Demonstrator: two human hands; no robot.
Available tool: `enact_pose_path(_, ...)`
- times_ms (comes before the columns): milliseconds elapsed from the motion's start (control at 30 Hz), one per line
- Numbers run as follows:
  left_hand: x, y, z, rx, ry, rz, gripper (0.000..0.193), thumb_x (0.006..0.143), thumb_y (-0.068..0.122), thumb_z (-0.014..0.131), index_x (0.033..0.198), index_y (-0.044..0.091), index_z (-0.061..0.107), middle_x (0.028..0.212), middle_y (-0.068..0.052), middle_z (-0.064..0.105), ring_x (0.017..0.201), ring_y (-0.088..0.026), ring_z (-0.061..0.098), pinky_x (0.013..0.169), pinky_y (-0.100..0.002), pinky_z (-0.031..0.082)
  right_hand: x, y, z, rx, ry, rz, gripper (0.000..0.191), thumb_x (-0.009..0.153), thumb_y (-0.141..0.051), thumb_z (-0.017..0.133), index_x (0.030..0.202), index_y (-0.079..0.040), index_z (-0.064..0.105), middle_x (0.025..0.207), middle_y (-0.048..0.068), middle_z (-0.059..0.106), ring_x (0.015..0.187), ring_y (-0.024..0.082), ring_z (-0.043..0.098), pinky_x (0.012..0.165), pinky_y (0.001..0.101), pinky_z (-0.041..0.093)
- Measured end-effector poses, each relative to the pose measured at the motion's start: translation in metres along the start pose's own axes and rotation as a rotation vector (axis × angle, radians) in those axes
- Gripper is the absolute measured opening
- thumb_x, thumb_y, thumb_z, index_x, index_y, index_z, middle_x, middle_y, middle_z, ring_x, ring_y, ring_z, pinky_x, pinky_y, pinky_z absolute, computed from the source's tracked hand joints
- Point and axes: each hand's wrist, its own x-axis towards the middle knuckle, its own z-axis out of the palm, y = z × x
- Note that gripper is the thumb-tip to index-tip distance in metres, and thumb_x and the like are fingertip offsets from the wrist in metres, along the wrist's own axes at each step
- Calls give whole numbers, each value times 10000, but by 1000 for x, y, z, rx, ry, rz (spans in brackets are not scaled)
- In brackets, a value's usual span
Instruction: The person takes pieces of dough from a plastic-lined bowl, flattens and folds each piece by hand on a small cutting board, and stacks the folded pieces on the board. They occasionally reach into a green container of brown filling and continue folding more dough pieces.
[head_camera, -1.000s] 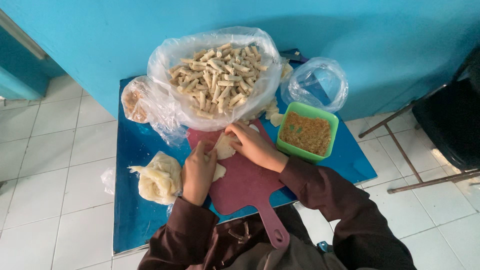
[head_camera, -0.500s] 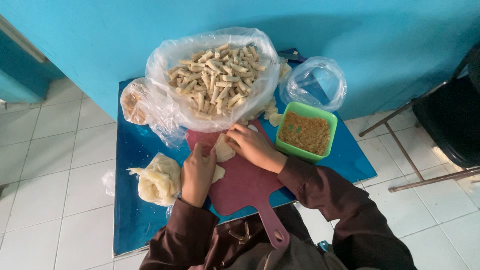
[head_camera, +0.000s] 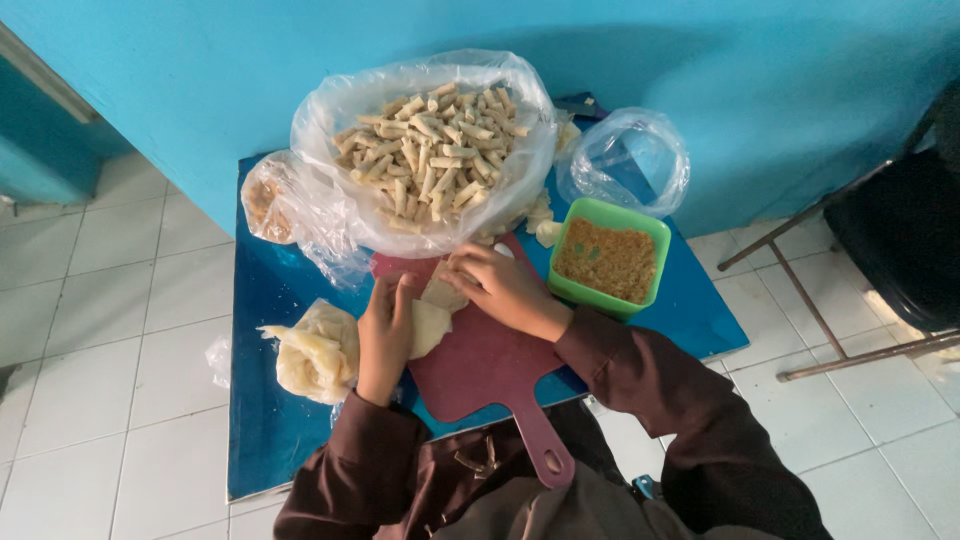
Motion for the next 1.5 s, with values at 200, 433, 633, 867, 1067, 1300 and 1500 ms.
enact_pose_path(200, 3, -2, -7, -603, -215, -227, 372, 1095, 265, 474, 1364, 30, 582, 1230, -100, 639, 1106, -146, 607, 908, -272, 499, -1, -15, -7, 490, -176, -149, 465, 1010, -229, 710, 1398, -31, 547, 1368, 128, 601, 1293, 217, 553, 1072, 376, 448)
enact_pose_path(433, 1, 23, -12, -904, -405, -283, 445, 1030, 72, 441, 1466, -13, 462, 1399, -120, 585, 1292, -211, 579, 1081, -354, 467, 1, -25, -16, 102, 101, -155, 551, 876, -200, 806, 1350, -86, 549, 1316, 88, 577, 1247, 268, 562, 1069, 393, 448)
enact_pose_path(633, 0, 30, -15, -856, -497, -260, 613, 947, -48, 443, 1542, 67, 351, 1489, -143, 534, 1354, -232, 543, 1104, -359, 460, -1, -28, -19, -197, 167, -224, 448, 873, -192, 824, 1247, -115, 588, 1270, 94, 557, 1202, 345, 525, 1046, 447, 429)
enact_pose_path(867, -1, 29, -14, -837, -489, -266, 524, 998, -25, 481, 1510, 45, 393, 1475, -111, 549, 1354, -192, 543, 1087, -345, 464, -3, -23, -16, -291, 222, -298, 423, 877, -183, 815, 1235, -135, 594, 1253, 73, 556, 1192, 324, 522, 1042, 466, 405)
enact_pose_path(1067, -1, 29, -13, -899, -470, -302, 400, 1035, 52, 471, 1434, 16, 460, 1371, -105, 598, 1280, -204, 598, 1058, -348, 499, -5, -16, -13, -340, 237, -356, 378, 908, -170, 808, 1215, -151, 588, 1262, 26, 560, 1226, 274, 548, 1058, 464, 400)
enact_pose_path(1300, 0, 26, -11, -881, -464, -315, 361, 1045, 95, 509, 1397, 25, 477, 1322, -93, 612, 1231, -171, 617, 1023, -324, 521, -5, -23, -16, -436, 255, -415, 372, 904, -171, 805, 1219, -178, 607, 1287, 9, 544, 1235, 264, 516, 1056, 464, 380)
enact_pose_path(1500, -1, 24, -11, -803, -429, -284, 347, 1005, 53, 582, 1344, 45, 505, 1285, -61, 631, 1190, -136, 632, 969, -295, 543, -8, -26, -16, -451, 237, -406, 458, 899, -148, 795, 1337, -157, 660, 1339, 38, 543, 1181, 262, 496, 994, 428, 391)
